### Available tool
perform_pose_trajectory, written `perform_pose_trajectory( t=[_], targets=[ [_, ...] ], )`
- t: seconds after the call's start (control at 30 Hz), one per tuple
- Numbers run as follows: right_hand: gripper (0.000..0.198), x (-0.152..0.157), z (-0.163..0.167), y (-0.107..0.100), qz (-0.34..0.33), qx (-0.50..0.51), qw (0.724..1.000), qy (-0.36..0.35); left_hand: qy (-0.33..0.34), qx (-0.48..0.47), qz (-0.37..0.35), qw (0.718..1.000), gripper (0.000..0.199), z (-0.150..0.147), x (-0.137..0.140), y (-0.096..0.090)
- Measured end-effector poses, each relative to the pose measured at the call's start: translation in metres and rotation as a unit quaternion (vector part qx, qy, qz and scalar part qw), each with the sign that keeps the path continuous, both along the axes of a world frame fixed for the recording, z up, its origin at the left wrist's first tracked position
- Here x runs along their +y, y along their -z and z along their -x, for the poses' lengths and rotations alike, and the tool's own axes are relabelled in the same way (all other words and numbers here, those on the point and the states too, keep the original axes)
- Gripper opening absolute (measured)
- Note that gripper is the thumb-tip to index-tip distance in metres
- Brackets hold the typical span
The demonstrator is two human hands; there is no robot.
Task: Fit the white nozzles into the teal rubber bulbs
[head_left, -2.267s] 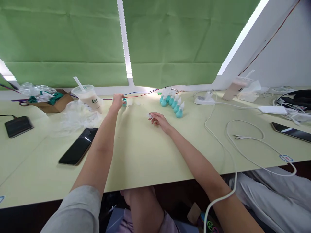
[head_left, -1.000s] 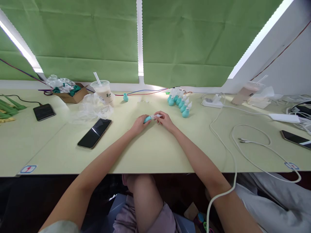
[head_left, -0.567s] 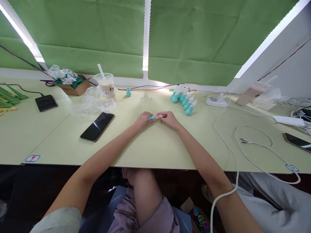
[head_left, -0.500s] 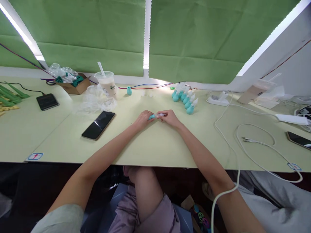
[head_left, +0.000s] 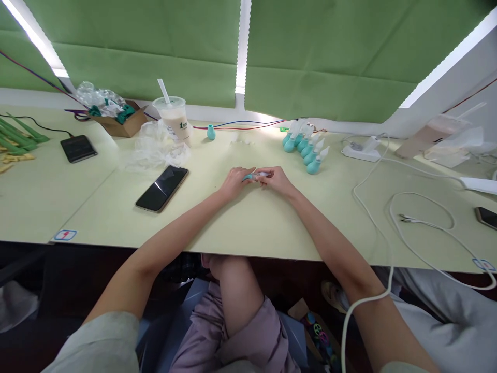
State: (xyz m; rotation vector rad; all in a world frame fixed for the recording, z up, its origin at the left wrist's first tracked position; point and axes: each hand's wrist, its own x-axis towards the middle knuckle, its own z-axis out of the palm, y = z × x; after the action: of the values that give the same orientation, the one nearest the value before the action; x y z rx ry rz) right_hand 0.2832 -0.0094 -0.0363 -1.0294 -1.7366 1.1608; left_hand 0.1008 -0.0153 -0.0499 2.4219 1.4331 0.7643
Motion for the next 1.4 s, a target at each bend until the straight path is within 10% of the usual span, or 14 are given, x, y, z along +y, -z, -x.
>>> perform_pose_trajectory(
  t=[0.7, 1.4],
  targets=[
    [0.047, 0.008, -0.005, 0.006, -0.034, 0.003, 0.999, 0.024, -0.080, 0.019, 0.033, 0.996, 0.038, -0.006, -0.005, -0.017],
    [0.024, 0.002, -0.003, -0.001, -0.070, -0.072, 0.994, -0.035, -0.002, 0.068, -0.006, 0.998, 0.029, -0.007, 0.000, 0.000]
  ],
)
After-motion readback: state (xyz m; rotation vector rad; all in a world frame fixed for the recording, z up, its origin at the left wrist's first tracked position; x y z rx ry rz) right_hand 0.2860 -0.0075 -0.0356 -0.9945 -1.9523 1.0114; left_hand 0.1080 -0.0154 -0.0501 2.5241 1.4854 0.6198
